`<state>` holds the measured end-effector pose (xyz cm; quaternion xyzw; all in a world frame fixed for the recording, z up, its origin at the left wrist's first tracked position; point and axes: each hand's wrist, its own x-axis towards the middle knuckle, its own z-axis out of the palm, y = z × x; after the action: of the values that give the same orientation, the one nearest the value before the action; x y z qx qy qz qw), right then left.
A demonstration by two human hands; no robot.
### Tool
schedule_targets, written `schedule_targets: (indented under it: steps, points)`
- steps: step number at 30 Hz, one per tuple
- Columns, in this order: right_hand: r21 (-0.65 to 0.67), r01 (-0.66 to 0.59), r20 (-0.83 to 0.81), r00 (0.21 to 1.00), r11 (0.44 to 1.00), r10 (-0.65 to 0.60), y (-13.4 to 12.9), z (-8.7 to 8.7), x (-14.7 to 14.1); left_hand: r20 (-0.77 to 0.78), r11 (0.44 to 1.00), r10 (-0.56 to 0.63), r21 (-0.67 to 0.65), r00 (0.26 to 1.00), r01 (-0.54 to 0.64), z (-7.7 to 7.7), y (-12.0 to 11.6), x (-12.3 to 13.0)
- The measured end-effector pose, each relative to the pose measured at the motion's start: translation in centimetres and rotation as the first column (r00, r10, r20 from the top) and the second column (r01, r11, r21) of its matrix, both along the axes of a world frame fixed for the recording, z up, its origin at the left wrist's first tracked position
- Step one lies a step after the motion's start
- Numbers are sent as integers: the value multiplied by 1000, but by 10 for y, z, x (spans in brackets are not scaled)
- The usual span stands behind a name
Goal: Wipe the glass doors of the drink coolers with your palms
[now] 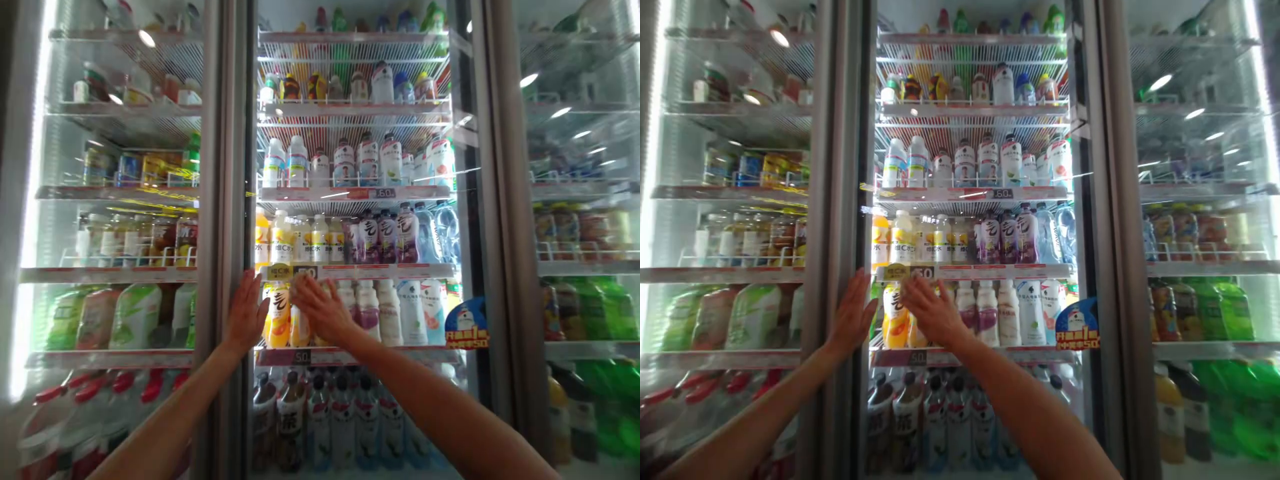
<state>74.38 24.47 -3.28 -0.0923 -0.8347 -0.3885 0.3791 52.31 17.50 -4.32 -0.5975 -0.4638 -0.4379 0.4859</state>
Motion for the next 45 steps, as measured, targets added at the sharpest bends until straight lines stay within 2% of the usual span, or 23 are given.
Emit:
schedule_targets:
  steps: [1,3,6,8,10,12,14,16,18,20,22,24,27,28,29,31,34,35,37,39,41,43,45]
  points:
    - [31,-46,116,992,998,42,-4,-7,-4,-13,1000,-18,-3,1000,18,-1,-7,-2]
    - [46,-76,201,977,996,66,-7,5,-8,-8,1000,-28,1,1000,28,-3,-19,-5]
    - [-83,55,-75,995,995,-61,-5,59,-20,80,999,0,47,997,-4,-3,-29,-14]
    - [-148,86,-193,975,985,-114,-7,78,-34,93,996,31,75,995,-38,-4,-30,-18]
    - [-108,44,-128,990,993,-57,-10,59,-47,39,994,61,84,997,-64,-7,-29,-19]
    - [-17,-43,62,997,999,44,-14,8,-51,-22,994,68,83,997,-66,-10,-27,-15]
    - [59,-153,295,947,987,129,-15,-42,-43,-72,997,42,60,996,-38,-13,-24,-6]
    - [80,-205,423,893,976,152,-11,-61,-26,-110,1000,1,19,994,1,-16,-19,2]
    - [48,-117,321,942,992,95,-3,-41,-7,-112,999,-33,-16,993,32,-21,-10,10]
    - [-44,49,29,998,998,-48,7,-6,8,-64,999,-33,-13,997,32,-26,0,14]
    - [-108,131,-175,973,985,-148,14,11,19,-13,1000,1,8,1000,-1,-32,9,16]
    - [-77,126,-190,972,989,-139,15,-5,28,6,999,44,21,999,-45,-36,16,16]
    - [78,6,81,997,997,-12,13,-52,42,-15,996,91,24,996,-91,-39,20,16]
    - [106,-16,135,991,994,2,14,-59,48,-21,994,102,32,995,-101,-39,20,16]
    - [112,0,115,993,994,-13,17,-58,54,-25,993,111,41,994,-110,-39,20,16]
    - [44,131,-139,983,990,-124,27,-35,69,-30,991,119,60,992,-117,-39,20,16]
    - [-134,280,-499,810,951,-309,41,3,93,-24,992,111,61,994,-109,-39,20,16]
    - [-154,290,-523,787,945,-327,42,2,101,-19,993,107,57,994,-105,-39,20,16]
    - [-113,268,-444,848,957,-290,39,-22,113,-9,993,102,53,995,-101,-39,20,17]
    - [-25,199,-238,951,980,-199,33,-60,119,1,994,102,47,995,-102,-40,20,19]
    - [33,129,-53,991,991,-127,30,-79,120,21,994,104,44,994,-104,-41,19,22]
    - [24,130,-102,987,991,-127,34,-64,117,46,993,104,47,994,-106,-41,19,25]
    - [-41,179,-342,922,983,-182,42,-26,112,57,993,100,52,993,-103,-42,18,26]
